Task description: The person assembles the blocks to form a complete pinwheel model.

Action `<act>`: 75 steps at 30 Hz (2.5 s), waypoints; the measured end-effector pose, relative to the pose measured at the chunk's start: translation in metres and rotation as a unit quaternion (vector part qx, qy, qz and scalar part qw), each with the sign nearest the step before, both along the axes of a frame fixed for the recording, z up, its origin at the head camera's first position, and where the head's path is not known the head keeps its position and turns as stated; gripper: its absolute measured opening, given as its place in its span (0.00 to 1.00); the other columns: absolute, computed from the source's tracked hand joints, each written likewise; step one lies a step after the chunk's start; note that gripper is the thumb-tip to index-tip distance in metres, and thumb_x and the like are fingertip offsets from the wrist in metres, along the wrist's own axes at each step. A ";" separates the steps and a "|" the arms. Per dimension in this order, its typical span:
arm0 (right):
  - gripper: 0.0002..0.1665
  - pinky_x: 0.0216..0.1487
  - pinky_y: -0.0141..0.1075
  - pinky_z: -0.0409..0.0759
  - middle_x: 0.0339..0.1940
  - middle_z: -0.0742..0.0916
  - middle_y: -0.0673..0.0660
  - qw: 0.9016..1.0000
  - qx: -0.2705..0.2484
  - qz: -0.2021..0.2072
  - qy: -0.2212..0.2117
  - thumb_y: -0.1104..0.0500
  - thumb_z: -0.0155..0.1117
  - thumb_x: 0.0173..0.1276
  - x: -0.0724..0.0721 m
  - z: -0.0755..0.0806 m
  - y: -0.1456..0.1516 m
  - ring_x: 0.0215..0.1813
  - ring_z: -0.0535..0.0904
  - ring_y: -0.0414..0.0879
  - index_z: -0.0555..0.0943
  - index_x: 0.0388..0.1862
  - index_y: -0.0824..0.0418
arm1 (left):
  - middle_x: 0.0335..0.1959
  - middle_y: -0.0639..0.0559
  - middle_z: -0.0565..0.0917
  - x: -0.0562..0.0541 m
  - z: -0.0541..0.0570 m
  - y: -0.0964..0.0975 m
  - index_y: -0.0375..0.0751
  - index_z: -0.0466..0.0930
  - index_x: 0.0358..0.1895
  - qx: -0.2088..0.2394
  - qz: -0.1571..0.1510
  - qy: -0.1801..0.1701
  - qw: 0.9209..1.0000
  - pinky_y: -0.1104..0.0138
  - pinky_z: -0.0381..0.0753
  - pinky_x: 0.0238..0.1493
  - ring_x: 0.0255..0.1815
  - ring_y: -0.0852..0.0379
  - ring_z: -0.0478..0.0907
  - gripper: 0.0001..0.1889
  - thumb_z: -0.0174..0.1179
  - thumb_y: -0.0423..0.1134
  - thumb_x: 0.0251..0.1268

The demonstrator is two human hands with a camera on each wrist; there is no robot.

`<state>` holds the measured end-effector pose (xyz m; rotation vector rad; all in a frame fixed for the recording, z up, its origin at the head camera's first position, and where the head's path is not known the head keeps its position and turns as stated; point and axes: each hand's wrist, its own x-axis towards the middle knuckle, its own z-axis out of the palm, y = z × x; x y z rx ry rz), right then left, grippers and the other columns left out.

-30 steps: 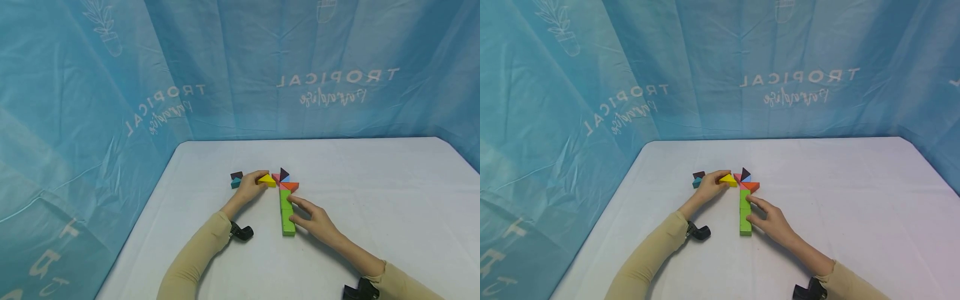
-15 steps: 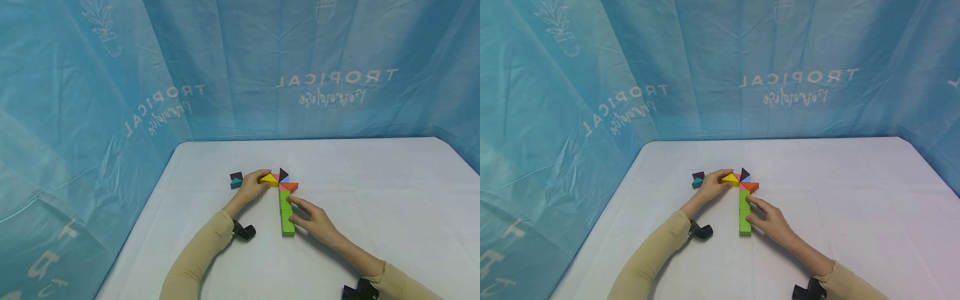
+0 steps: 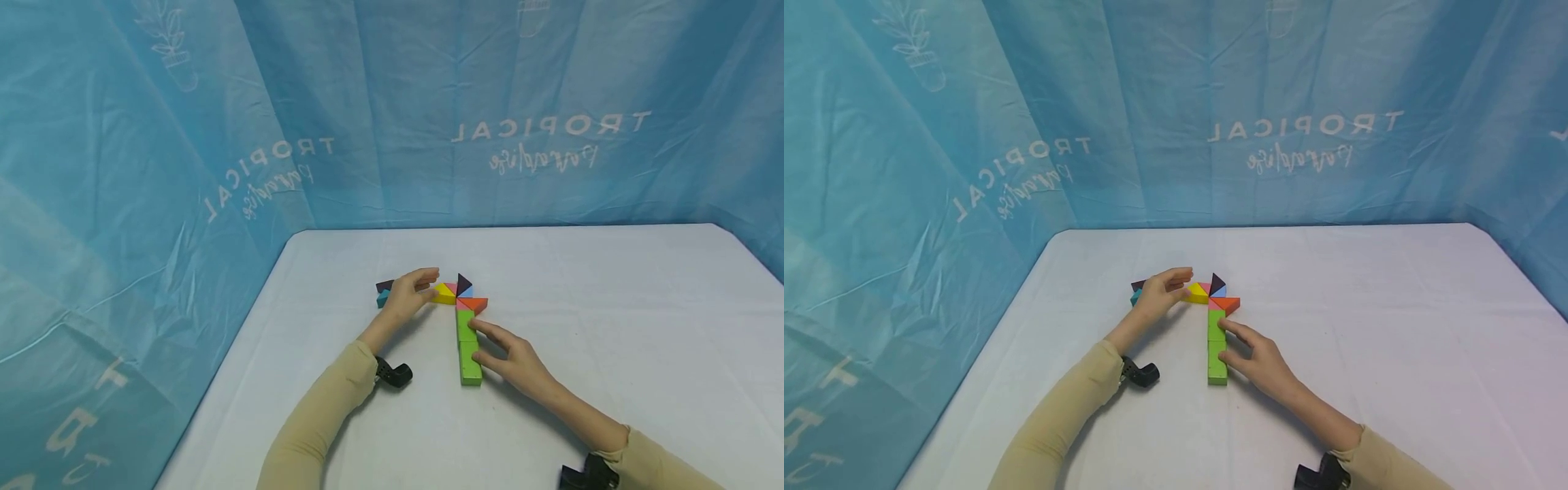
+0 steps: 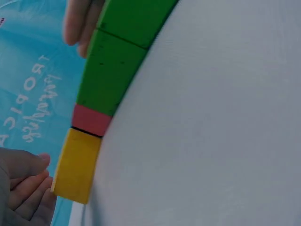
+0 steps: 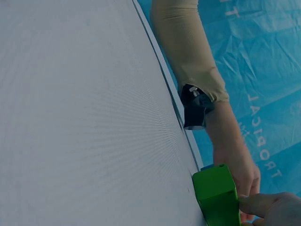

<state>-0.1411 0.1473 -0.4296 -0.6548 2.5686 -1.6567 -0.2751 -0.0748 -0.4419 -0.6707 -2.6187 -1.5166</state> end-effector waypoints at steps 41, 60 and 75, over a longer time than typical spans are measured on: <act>0.33 0.65 0.48 0.62 0.64 0.74 0.64 1.000 -0.016 0.007 0.000 0.65 0.65 0.63 0.001 0.000 0.000 0.68 0.63 0.57 0.67 0.66 0.69 | 0.48 0.44 0.82 0.016 -0.019 -0.078 0.34 0.79 0.51 0.042 0.074 0.048 0.995 0.65 0.76 0.54 0.51 0.50 0.78 0.16 0.64 0.31 0.58; 0.33 0.64 0.46 0.63 0.64 0.74 0.64 1.000 -0.007 0.004 0.004 0.66 0.65 0.63 0.001 -0.001 0.000 0.68 0.64 0.57 0.67 0.66 0.69 | 0.47 0.44 0.82 0.021 -0.022 -0.093 0.34 0.79 0.53 -0.009 0.097 0.037 0.995 0.65 0.79 0.48 0.48 0.50 0.79 0.15 0.61 0.34 0.64; 0.34 0.65 0.44 0.63 0.65 0.74 0.58 1.000 -0.016 0.008 0.015 0.60 0.66 0.64 -0.012 -0.030 0.006 0.69 0.64 0.53 0.67 0.68 0.62 | 0.48 0.46 0.82 0.023 -0.022 -0.082 0.36 0.80 0.52 -0.021 0.067 0.045 0.996 0.66 0.81 0.43 0.44 0.53 0.81 0.16 0.64 0.34 0.61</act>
